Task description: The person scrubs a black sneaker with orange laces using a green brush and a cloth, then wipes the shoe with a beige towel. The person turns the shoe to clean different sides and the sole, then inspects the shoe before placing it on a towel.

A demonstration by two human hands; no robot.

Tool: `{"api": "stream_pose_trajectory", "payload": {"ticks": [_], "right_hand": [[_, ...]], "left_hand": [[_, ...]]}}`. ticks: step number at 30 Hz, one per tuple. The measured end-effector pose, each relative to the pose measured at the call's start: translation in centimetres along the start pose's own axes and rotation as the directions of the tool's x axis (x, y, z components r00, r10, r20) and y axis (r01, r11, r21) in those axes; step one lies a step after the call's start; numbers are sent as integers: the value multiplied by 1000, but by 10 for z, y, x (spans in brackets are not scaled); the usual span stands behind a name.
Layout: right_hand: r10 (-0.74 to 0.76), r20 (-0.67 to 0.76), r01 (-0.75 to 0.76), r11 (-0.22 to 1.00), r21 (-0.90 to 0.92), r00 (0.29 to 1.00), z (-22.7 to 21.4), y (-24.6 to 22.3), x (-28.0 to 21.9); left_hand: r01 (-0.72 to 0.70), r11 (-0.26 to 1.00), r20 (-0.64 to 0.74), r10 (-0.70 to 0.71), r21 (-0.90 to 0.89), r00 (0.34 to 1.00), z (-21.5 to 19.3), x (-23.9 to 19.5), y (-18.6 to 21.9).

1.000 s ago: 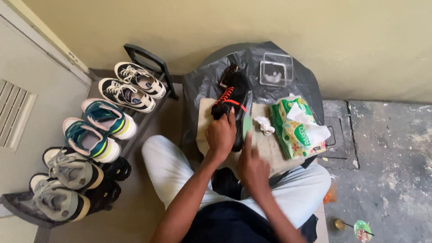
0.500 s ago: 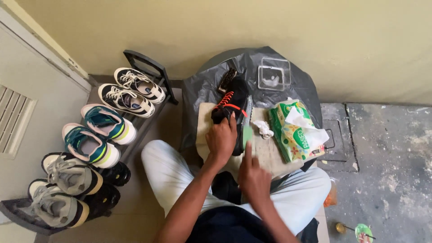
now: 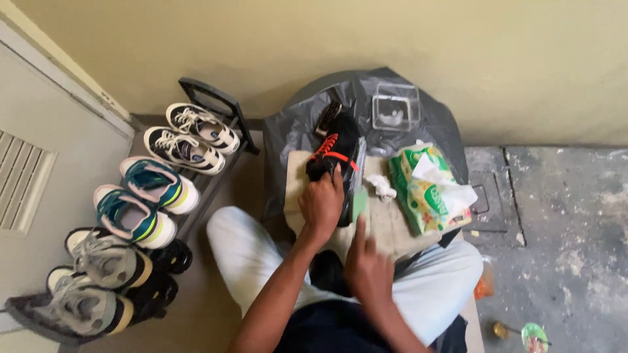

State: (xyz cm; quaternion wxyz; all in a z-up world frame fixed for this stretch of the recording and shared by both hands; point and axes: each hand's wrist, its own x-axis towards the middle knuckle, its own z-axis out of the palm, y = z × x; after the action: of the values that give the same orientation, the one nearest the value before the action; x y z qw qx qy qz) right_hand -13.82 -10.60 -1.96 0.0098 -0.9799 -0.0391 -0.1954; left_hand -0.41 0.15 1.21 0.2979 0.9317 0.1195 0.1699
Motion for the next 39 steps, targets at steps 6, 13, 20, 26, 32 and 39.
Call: {"api": "stream_pose_trajectory", "payload": {"ticks": [6,13,20,26,32,39], "right_hand": [[21,122,-48,972,229,992,41,23,82],[77,164,-115,964,239,983,28,28,137],[-14,60,-2,967,256,998,35,47,137],[49,288,-144,938,316,956,31,49,242],[2,214,-84,923,375,977,-14,39,159],[47,359,-177,924,338,932,38,46,266]], "left_hand": [[30,999,49,-29,-34,998,-10,3,1],[31,1000,48,-31,-5,998,-3,3,-1],[64,998,56,-63,-9,996,3,7,-3],[44,999,47,-44,-8,998,5,9,-5],[48,999,63,-48,10,997,-4,2,-2],[34,999,38,-34,-6,999,3,8,-5]]}}
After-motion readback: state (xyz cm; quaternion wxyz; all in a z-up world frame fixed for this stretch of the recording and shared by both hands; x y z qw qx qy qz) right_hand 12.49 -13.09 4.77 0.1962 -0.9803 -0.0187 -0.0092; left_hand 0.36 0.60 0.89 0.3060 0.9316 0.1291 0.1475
